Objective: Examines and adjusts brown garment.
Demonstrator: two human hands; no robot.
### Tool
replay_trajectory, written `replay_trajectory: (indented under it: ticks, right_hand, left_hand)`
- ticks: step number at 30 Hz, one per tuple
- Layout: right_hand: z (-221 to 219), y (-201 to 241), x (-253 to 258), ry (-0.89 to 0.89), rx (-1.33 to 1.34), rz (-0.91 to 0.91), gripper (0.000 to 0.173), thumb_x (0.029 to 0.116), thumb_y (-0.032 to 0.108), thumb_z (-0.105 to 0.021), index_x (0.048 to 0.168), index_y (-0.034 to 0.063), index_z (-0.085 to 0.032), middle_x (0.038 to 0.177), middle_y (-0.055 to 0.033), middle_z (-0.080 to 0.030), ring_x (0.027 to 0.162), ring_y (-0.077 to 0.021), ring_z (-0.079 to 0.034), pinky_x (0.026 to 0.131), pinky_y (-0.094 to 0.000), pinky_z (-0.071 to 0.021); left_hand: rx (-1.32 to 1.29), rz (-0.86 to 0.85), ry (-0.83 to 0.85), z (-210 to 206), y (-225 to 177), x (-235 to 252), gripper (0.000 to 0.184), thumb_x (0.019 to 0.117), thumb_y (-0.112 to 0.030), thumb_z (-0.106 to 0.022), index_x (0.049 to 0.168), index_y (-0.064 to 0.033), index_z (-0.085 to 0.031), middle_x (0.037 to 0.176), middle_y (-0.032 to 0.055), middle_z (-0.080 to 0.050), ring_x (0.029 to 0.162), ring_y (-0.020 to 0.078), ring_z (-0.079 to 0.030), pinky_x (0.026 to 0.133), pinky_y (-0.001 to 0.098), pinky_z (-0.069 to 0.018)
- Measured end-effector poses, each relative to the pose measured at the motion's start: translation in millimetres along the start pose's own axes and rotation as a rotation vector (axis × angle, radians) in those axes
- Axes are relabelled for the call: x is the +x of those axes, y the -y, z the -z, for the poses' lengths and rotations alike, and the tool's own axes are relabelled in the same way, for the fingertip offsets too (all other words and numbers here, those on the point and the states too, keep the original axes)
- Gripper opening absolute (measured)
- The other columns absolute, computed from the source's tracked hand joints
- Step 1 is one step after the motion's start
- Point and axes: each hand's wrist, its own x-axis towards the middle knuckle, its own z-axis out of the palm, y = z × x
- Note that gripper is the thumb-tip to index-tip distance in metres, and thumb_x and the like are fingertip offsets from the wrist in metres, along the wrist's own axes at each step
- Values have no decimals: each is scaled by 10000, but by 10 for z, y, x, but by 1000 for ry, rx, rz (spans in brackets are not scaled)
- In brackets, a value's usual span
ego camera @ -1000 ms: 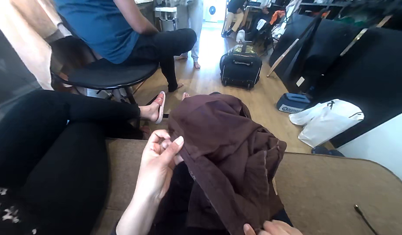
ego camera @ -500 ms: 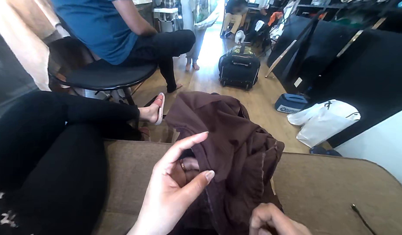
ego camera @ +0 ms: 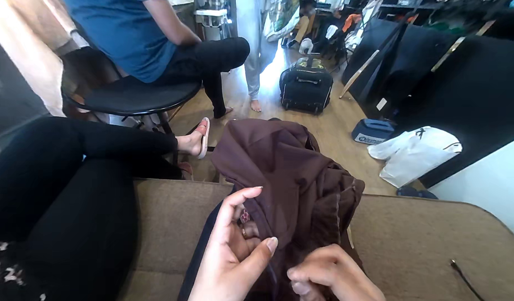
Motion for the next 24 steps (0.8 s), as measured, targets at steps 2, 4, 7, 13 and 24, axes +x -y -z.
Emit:
replay_trajectory:
  ticks: [2,4,7,13,24]
  right_hand:
    - [-18,-25,-10,-26,-29,-4,93,991,104,-667,1007,25,-713,939,-74,-641,887,-15,-623,790,-106,-520]
    - [-35,-25,-20,-58,-43,5,101,980,101,-675,1020,19,-717,911,-72,-622,846,-6,-607,756,-90,-507]
    - [-56,-13,-26,-91,-52,8,98,970,90,-676,1019,11,-707,884,-71,-609,808,-5,-599,725,-88,-504]
    - [-51,-17,-33,-100,-29,-37,93,954,77,-679,996,-1,-704,836,-60,-609,735,4,-581,640,-87,-484]
    - [-67,-24,-31,-79,33,-88,93,952,57,-656,994,-16,-696,804,-55,-596,677,4,-550,584,-99,-453]
  left_hand:
    - [-44,-37,2,-15,-20,-11,711,817,162,-672,1434,-63,-401,1341,48,-560,1025,132,-705,849,318,-644]
    - [-67,-50,3,-38,-45,-32,700,812,171,-670,1411,-80,-410,1347,26,-565,1024,117,-705,858,316,-641]
    - [-74,-50,18,-73,-86,-58,671,810,172,-665,1386,-66,-415,1319,8,-563,995,91,-698,844,299,-640]
    - [-74,-53,32,-84,-111,-82,666,804,190,-656,1375,-66,-427,1325,3,-559,975,78,-699,825,292,-645]
    - [-59,-95,17,-84,-88,-100,657,791,180,-691,1350,-80,-464,1272,-21,-588,951,58,-692,821,274,-640]
